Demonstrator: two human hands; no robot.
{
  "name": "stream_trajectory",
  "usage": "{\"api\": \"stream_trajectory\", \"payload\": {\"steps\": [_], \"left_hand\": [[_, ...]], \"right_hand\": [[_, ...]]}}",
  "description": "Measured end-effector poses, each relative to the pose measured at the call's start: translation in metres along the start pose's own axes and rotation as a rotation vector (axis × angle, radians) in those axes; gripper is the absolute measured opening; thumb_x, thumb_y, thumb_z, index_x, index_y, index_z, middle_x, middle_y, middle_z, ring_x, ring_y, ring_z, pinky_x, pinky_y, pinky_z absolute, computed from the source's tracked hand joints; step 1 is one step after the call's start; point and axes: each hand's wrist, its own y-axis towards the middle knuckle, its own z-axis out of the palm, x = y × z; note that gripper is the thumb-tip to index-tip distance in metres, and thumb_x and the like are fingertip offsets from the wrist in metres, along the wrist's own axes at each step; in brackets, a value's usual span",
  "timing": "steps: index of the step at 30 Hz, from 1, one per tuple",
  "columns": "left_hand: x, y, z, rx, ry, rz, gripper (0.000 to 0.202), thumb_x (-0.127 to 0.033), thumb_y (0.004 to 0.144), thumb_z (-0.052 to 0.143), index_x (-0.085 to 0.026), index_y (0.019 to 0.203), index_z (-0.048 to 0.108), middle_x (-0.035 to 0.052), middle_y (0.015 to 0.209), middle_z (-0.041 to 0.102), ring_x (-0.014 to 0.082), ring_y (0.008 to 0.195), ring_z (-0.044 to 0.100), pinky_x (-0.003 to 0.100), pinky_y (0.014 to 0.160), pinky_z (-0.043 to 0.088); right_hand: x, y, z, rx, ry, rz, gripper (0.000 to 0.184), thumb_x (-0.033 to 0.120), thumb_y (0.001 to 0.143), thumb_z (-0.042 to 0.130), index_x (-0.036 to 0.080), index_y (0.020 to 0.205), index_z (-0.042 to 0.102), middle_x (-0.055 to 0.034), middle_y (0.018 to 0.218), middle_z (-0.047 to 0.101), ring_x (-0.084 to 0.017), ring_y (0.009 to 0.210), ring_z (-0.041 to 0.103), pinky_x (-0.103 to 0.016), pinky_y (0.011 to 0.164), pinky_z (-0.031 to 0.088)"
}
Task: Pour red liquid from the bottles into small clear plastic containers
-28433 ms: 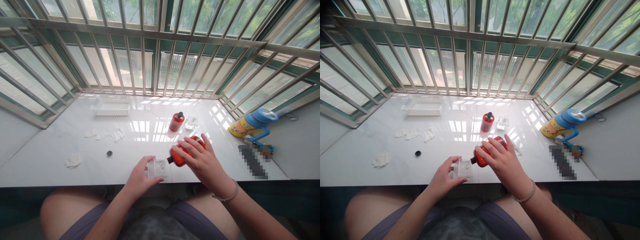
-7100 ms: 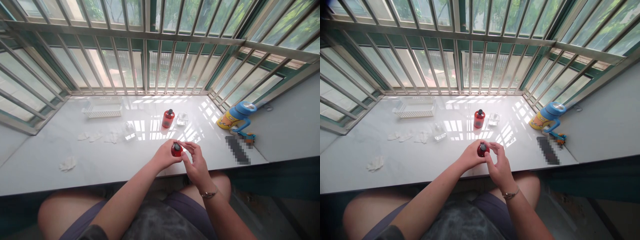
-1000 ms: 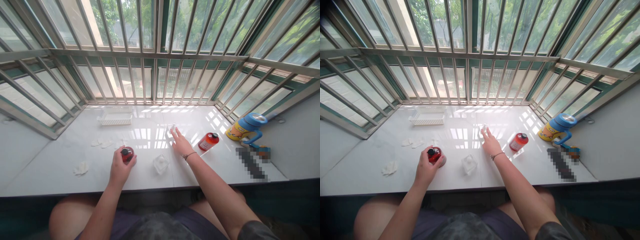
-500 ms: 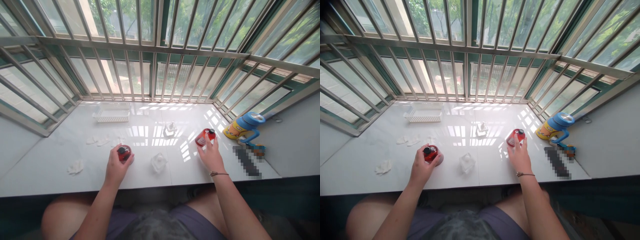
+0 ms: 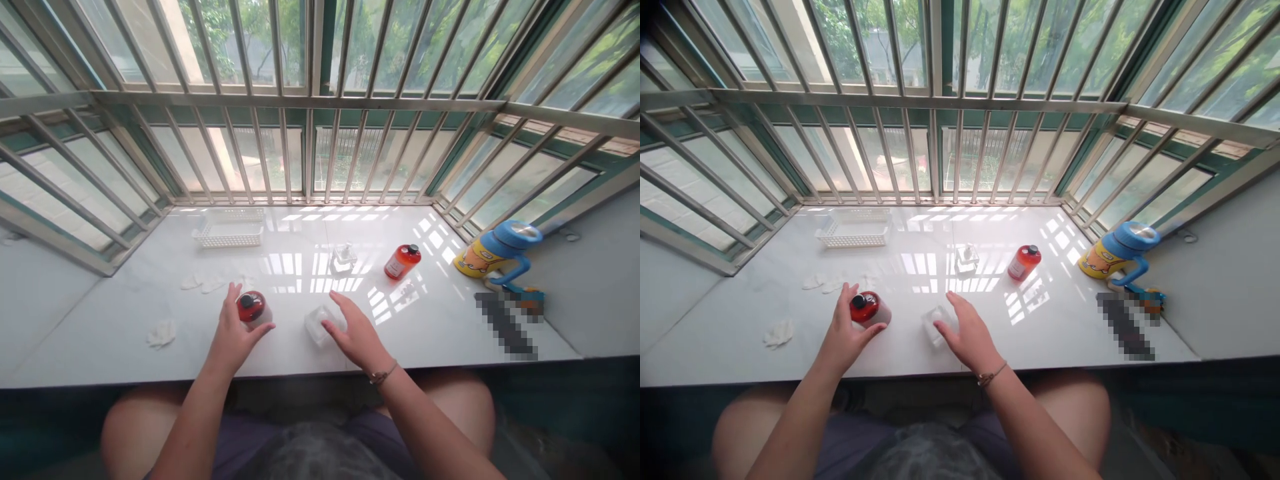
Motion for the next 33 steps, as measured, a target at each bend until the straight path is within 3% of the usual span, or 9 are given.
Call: {"api": "stream_trajectory", "payload": {"steps": [4,7,11,14,17,23,33], "left_hand": [[0.001,-0.009,-0.008,-0.150,0.026,0.072,0.125,-0.062,0.078,0.092,-0.025,0.173,0.020,0.0242,0.176,0.032,0.0452,0.165,0.030,0.066,0.130,0.037],[-0.003,-0.013,-0.012,-0.197,-0.008,0.023,0.101,-0.060,0.089,0.083,-0.028,0.170,0.032,0.0191,0.173,0.042,0.0419,0.162,0.040,0.062,0.131,0.039],[-0.015,-0.001,-0.010,-0.110,-0.104,-0.120,0.068,-0.058,0.103,0.064,-0.029,0.163,0.048,0.0130,0.169,0.051,0.0372,0.156,0.050,0.057,0.130,0.042],[-0.022,0.011,-0.004,0.016,-0.166,-0.095,0.053,-0.055,0.106,0.059,-0.026,0.149,0.063,0.0114,0.159,0.062,0.0339,0.151,0.055,0.053,0.129,0.044],[-0.021,0.016,0.003,0.051,-0.271,-0.057,0.041,-0.054,0.105,0.062,-0.027,0.134,0.071,0.0096,0.155,0.065,0.0322,0.147,0.059,0.051,0.128,0.044],[-0.006,0.013,0.013,0.004,-0.478,-0.112,0.036,-0.052,0.096,0.077,-0.027,0.121,0.075,0.0103,0.149,0.068,0.0331,0.137,0.065,0.049,0.119,0.051],[-0.003,0.021,0.017,-0.010,-0.511,-0.101,0.030,-0.049,0.091,0.083,-0.025,0.107,0.076,0.0111,0.136,0.072,0.0334,0.131,0.067,0.050,0.116,0.051]], "right_hand": [[0.012,0.007,0.023,0.064,0.056,0.031,0.062,0.054,0.104,0.064,0.024,0.158,0.057,-0.0150,0.160,0.061,-0.034,0.149,0.058,-0.057,0.126,0.047],[0.011,0.010,0.031,0.037,0.087,0.014,0.053,0.051,0.106,0.062,0.024,0.152,0.063,-0.0138,0.155,0.066,-0.032,0.146,0.061,-0.055,0.126,0.048],[0.011,0.008,0.035,0.002,0.110,0.011,0.051,0.047,0.108,0.059,0.022,0.151,0.064,-0.0144,0.152,0.067,-0.031,0.144,0.062,-0.053,0.125,0.049],[0.012,0.006,0.038,-0.022,0.117,0.016,0.050,0.046,0.107,0.059,0.022,0.151,0.064,-0.0144,0.151,0.067,-0.031,0.143,0.063,-0.051,0.124,0.050],[0.010,0.005,0.041,-0.049,0.122,0.014,0.049,0.045,0.107,0.061,0.023,0.150,0.065,-0.0136,0.149,0.068,-0.031,0.140,0.065,-0.051,0.122,0.052],[0.007,0.005,0.046,-0.079,0.131,0.007,0.049,0.044,0.106,0.062,0.025,0.151,0.066,-0.0123,0.147,0.069,-0.030,0.138,0.066,-0.049,0.120,0.055],[0.007,0.004,0.046,-0.083,0.144,0.008,0.048,0.045,0.107,0.060,0.025,0.150,0.066,-0.0131,0.145,0.069,-0.031,0.137,0.066,-0.051,0.118,0.055]]}}
